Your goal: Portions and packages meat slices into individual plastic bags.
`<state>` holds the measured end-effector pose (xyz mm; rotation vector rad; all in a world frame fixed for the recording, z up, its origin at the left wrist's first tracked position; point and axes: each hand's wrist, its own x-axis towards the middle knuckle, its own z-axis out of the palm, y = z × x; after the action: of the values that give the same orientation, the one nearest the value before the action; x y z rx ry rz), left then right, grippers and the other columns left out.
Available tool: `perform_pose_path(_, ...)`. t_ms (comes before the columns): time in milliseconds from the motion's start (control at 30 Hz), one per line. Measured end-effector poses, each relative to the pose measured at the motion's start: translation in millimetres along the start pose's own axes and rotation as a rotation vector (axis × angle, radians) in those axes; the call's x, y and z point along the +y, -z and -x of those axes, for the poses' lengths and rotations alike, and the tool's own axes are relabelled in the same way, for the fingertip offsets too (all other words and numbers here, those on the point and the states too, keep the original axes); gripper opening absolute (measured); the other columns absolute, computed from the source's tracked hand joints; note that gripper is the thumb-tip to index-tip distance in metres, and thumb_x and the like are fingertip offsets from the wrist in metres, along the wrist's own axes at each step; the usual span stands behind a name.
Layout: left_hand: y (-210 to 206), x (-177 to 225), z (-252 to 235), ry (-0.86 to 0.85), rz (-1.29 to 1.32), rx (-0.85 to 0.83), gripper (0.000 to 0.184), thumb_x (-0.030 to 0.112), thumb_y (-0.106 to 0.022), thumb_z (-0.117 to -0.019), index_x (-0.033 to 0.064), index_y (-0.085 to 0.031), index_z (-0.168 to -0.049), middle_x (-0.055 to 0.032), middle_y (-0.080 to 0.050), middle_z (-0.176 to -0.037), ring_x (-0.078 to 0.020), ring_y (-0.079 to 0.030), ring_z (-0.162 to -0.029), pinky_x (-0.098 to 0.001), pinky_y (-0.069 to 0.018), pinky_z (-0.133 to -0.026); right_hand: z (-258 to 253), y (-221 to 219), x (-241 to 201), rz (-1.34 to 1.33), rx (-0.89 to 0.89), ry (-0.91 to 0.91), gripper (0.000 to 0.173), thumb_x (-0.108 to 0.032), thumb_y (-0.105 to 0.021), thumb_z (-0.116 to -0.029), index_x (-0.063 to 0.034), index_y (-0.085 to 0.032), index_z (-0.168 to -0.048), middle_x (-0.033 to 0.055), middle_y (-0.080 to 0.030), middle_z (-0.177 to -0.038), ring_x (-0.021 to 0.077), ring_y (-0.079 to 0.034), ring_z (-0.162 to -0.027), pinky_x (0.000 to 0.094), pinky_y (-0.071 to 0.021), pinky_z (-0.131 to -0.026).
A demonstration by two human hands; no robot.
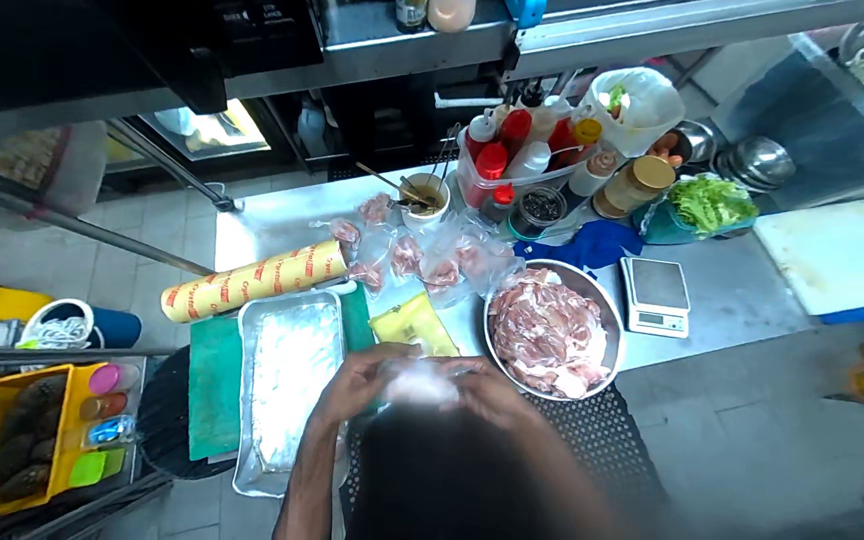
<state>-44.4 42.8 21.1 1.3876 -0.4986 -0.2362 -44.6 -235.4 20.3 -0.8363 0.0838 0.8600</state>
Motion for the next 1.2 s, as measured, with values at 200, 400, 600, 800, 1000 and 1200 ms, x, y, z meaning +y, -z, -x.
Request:
perform_pose_path(200,5,-28,19,-0.052,0.151,-0.037,0.073,0.027,-0.094,-0.0724,0.0085,-0.06,-0.135,-0.0152,-0.051,-0.148,-0.0312,-0.054,-0.133,-0.0468,-0.0515,-0.107,-10,-10,9,-0.267,0.188,-0.146,0.023,0.005,-0.049,-0.099,-0.0041,-0.07,-0.098,0.0132,-0.075,-0.098,0.0195,-0.074,-0.081,0.0326,-0.0634,-0.071)
perform_pose_path(400,-1,-53,24,-0.195,0.103,0.269,0.034,0.025,-0.085,-0.0834,0.0087,-0.065,-0.104,-0.0173,-0.064,-0.129,-0.0366,-0.062,-0.123,-0.0524,-0.0527,-0.106,-24,-24,22,-0.503,0.148,-0.133,0.019,0.0,-0.046,-0.1035,0.0016,-0.06,-0.115,0.024,-0.071,-0.113,0.0333,-0.073,-0.1,0.042,-0.0612,-0.091)
perform_pose_path(600,-8,-57,29,-0.102,0.32,0.732,0.016,0.021,-0.071,-0.0936,0.0111,-0.059,-0.094,-0.013,-0.074,-0.099,-0.0231,-0.074,-0.092,-0.0394,-0.0617,-0.083,-40,-42,20,-0.054,0.078,0.147,0.034,0.004,-0.072,-0.0892,0.001,-0.058,-0.12,0.019,-0.067,-0.12,0.0297,-0.071,-0.105,0.0458,-0.0592,-0.095)
perform_pose_path(800,9,-50,46,0.066,0.204,0.895,0.035,0.022,-0.064,-0.1,-0.0048,-0.063,-0.123,-0.0181,-0.071,-0.11,-0.0251,-0.072,-0.097,-0.042,-0.0611,-0.087,-88,-44,24,0.723,0.296,0.226,0.03,-0.024,-0.083,-0.0856,-0.0057,-0.066,-0.102,0.0007,-0.068,-0.082,0.0083,-0.056,-0.062,0.0254,-0.0463,-0.056)
perform_pose_path(1000,48,-60,80,0.069,0.184,0.999,0.025,0.015,-0.052,-0.1052,-0.0011,-0.071,-0.108,-0.0101,-0.074,-0.099,-0.0181,-0.072,-0.09,-0.0378,-0.0613,-0.084,-137,-62,33,0.722,0.082,0.114,0.065,-0.018,-0.085,-0.0846,-0.0002,-0.052,-0.138,0.0109,-0.073,-0.115,0.0218,-0.072,-0.106,0.0401,-0.0616,-0.095)
perform_pose_path(1200,114,-66,96,0.278,0.18,1.02,0.026,0.014,-0.048,-0.1071,-0.0011,-0.068,-0.112,-0.0087,-0.074,-0.101,-0.0166,-0.071,-0.092,-0.0375,-0.0604,-0.086,-204,-78,58,0.579,-0.062,-0.076,0.037,-0.01,-0.074,-0.0934,0.0048,-0.067,-0.126,0.0129,-0.074,-0.113,0.0169,-0.072,-0.102,0.0348,-0.0594,-0.094)
